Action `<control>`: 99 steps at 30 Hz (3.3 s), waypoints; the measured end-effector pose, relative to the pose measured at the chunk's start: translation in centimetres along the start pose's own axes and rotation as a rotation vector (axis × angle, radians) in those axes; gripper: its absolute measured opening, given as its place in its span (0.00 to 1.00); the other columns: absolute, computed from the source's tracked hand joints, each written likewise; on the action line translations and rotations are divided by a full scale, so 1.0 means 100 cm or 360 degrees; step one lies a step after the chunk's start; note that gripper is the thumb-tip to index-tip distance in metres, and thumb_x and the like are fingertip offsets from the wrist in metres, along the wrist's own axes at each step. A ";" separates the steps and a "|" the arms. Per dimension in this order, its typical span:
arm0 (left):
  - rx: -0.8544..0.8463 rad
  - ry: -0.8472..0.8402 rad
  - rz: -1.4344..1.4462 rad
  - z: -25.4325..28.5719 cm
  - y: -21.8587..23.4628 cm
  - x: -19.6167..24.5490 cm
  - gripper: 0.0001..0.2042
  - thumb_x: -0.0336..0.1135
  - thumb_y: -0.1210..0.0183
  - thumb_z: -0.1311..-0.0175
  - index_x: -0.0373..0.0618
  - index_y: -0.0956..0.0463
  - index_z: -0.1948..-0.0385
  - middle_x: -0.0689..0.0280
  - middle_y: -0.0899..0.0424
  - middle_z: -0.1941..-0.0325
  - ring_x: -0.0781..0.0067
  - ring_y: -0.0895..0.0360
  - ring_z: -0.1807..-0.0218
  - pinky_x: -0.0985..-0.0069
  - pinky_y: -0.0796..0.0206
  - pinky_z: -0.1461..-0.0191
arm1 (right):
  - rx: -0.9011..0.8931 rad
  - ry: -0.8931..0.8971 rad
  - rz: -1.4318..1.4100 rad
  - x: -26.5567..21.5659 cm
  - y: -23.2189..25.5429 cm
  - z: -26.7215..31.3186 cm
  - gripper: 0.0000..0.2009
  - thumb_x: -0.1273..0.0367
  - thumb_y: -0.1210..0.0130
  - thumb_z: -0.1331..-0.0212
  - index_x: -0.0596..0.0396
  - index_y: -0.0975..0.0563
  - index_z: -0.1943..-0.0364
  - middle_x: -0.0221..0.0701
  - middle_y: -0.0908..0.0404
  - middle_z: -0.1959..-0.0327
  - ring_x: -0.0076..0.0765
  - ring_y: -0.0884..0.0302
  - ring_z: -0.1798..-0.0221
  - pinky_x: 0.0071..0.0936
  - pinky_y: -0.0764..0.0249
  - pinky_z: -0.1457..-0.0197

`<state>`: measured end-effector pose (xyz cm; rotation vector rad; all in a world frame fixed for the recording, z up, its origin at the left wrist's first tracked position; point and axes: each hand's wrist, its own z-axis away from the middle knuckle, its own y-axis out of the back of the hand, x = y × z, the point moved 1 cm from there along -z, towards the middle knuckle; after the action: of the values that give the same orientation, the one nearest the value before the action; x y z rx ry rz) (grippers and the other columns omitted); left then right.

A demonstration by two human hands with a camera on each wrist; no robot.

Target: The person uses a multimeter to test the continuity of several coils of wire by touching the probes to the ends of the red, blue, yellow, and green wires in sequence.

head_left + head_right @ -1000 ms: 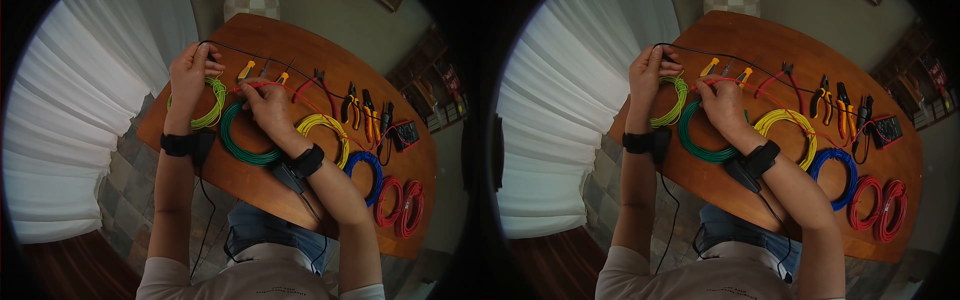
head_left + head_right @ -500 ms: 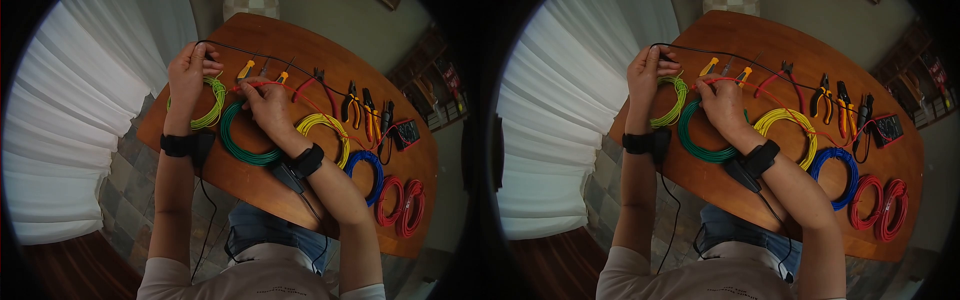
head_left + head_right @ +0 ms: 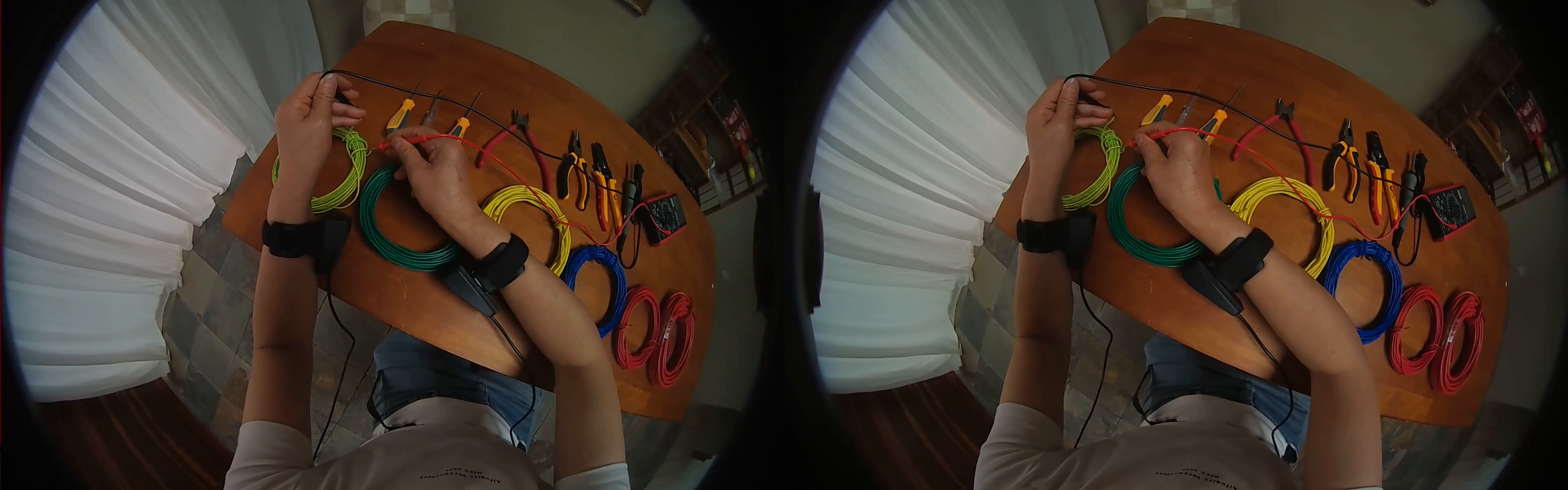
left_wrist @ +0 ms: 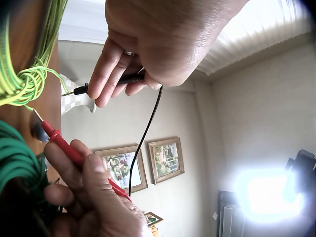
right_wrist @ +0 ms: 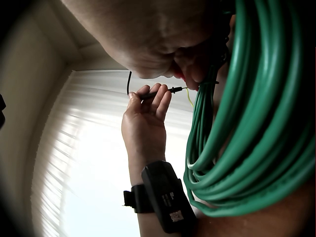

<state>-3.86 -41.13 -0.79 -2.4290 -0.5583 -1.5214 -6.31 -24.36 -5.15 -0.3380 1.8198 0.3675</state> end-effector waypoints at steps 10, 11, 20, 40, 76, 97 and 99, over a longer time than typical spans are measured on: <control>0.0047 -0.0091 0.0009 0.002 -0.002 0.003 0.14 0.37 0.55 0.29 0.34 0.26 0.64 0.60 0.20 0.67 0.72 0.18 0.69 0.82 0.25 0.67 | 0.0079 -0.0009 -0.0098 -0.009 0.001 0.004 0.08 0.71 0.48 0.39 0.63 0.22 0.65 0.31 0.20 0.78 0.21 0.25 0.80 0.18 0.31 0.76; 0.0085 -0.0190 0.0034 0.003 -0.003 0.008 0.14 0.37 0.55 0.29 0.35 0.26 0.64 0.60 0.20 0.67 0.72 0.18 0.68 0.81 0.25 0.66 | 0.0112 -0.0027 -0.0168 -0.009 0.001 0.004 0.08 0.71 0.48 0.39 0.63 0.22 0.64 0.31 0.20 0.77 0.21 0.26 0.80 0.18 0.31 0.76; 0.0066 -0.0184 0.0058 0.004 -0.004 0.011 0.14 0.37 0.56 0.28 0.35 0.26 0.64 0.62 0.20 0.66 0.71 0.18 0.67 0.81 0.25 0.64 | 0.0075 -0.0072 -0.0179 -0.009 0.002 0.003 0.09 0.70 0.47 0.38 0.63 0.21 0.64 0.30 0.20 0.76 0.19 0.26 0.79 0.17 0.31 0.76; 0.0014 0.0002 0.0001 0.004 -0.003 0.000 0.14 0.37 0.56 0.29 0.35 0.26 0.65 0.61 0.21 0.67 0.73 0.18 0.68 0.81 0.24 0.66 | 0.0056 0.0044 0.0005 0.000 0.000 0.001 0.08 0.72 0.47 0.41 0.63 0.20 0.66 0.32 0.22 0.82 0.22 0.26 0.81 0.21 0.32 0.76; 0.0029 -0.0166 0.0069 0.008 -0.005 0.005 0.14 0.37 0.56 0.28 0.34 0.26 0.63 0.61 0.20 0.65 0.70 0.18 0.66 0.80 0.24 0.63 | 0.0173 0.0186 -0.0130 0.005 -0.001 -0.002 0.08 0.70 0.45 0.42 0.62 0.20 0.67 0.33 0.20 0.80 0.23 0.24 0.77 0.22 0.31 0.73; 0.0019 -0.0036 0.0015 0.008 -0.004 -0.003 0.14 0.37 0.56 0.28 0.35 0.26 0.64 0.62 0.21 0.67 0.73 0.18 0.68 0.82 0.25 0.65 | 0.0131 0.0228 0.0181 0.005 -0.001 0.000 0.08 0.69 0.45 0.44 0.61 0.19 0.67 0.41 0.20 0.77 0.38 0.20 0.74 0.29 0.28 0.70; 0.0037 -0.0075 0.0024 0.008 -0.004 -0.003 0.14 0.37 0.56 0.28 0.35 0.26 0.64 0.62 0.21 0.67 0.73 0.18 0.68 0.82 0.25 0.65 | 0.0143 0.0161 0.0092 0.006 -0.001 0.000 0.08 0.69 0.45 0.44 0.60 0.19 0.67 0.41 0.20 0.77 0.38 0.20 0.74 0.29 0.28 0.70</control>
<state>-3.48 -40.56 -1.38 -2.4513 -0.5619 -1.4472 -6.45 -24.50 -5.70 -0.2456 1.9416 0.3126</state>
